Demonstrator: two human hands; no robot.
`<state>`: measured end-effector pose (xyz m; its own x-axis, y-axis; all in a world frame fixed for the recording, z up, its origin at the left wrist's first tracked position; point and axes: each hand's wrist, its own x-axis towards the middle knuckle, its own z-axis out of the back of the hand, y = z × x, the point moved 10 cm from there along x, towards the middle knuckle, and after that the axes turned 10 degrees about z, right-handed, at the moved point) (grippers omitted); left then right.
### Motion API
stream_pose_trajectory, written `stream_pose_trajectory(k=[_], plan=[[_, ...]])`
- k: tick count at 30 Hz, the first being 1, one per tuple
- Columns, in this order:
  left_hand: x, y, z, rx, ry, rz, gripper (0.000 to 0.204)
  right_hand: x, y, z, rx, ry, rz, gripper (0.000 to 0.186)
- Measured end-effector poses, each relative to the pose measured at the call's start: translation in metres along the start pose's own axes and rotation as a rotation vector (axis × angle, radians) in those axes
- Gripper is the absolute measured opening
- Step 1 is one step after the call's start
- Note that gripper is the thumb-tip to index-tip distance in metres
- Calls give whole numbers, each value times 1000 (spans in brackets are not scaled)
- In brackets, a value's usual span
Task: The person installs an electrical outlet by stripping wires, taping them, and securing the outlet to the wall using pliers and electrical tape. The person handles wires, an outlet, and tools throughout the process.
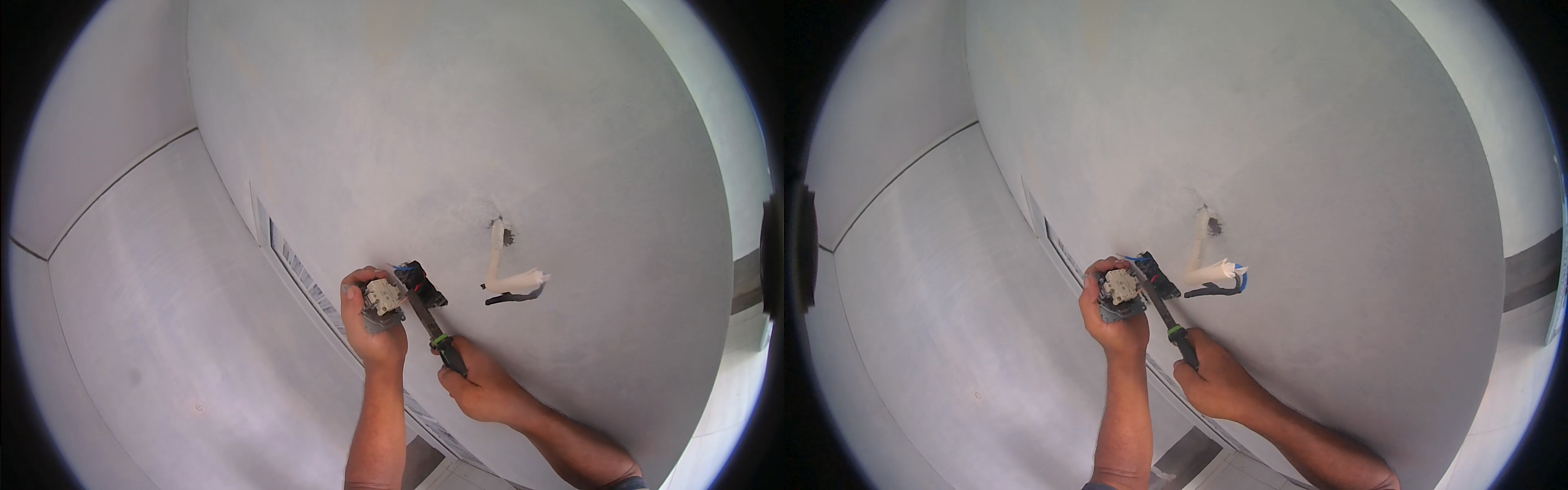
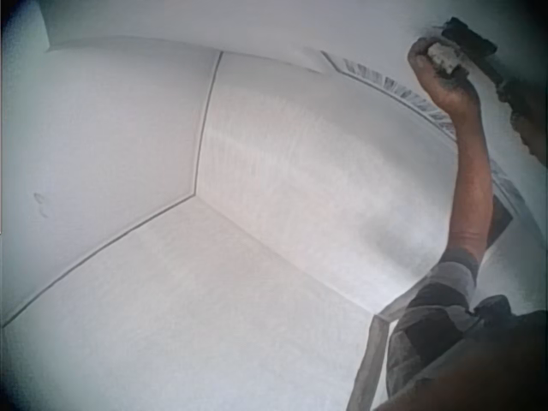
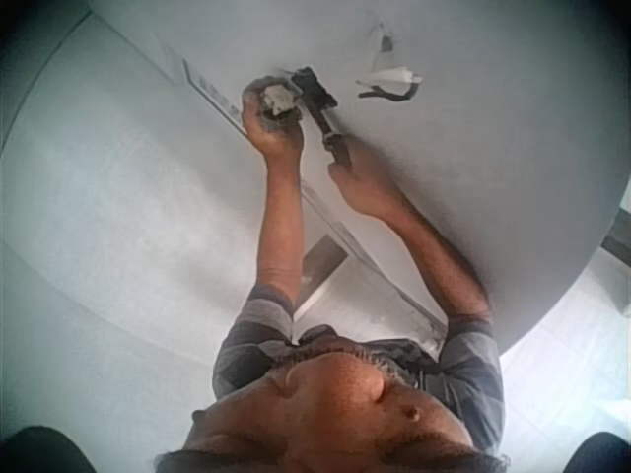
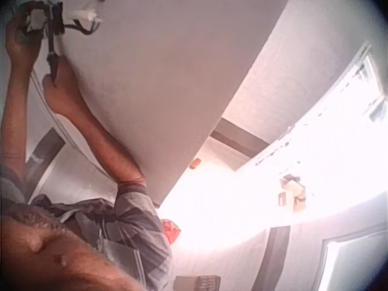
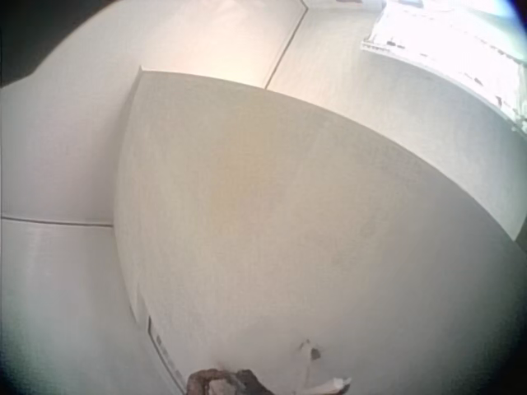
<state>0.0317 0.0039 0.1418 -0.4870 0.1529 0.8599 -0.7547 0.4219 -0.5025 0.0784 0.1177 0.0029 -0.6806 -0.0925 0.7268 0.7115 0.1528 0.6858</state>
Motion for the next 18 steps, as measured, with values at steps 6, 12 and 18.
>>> stream_pose_trajectory(k=[6, 12, 18], plan=[[0, -2, -5, 17, 16, 1, 39, -2, 9, 3, -94, -18, 42, 34], [-8, -31, -20, 380, -52, -286, 47, -4, 11, 3, -144, -40, 76, 34], [-22, -44, -37, 634, 46, -577, 52, -8, 22, 4, -48, 2, 2, 36]])
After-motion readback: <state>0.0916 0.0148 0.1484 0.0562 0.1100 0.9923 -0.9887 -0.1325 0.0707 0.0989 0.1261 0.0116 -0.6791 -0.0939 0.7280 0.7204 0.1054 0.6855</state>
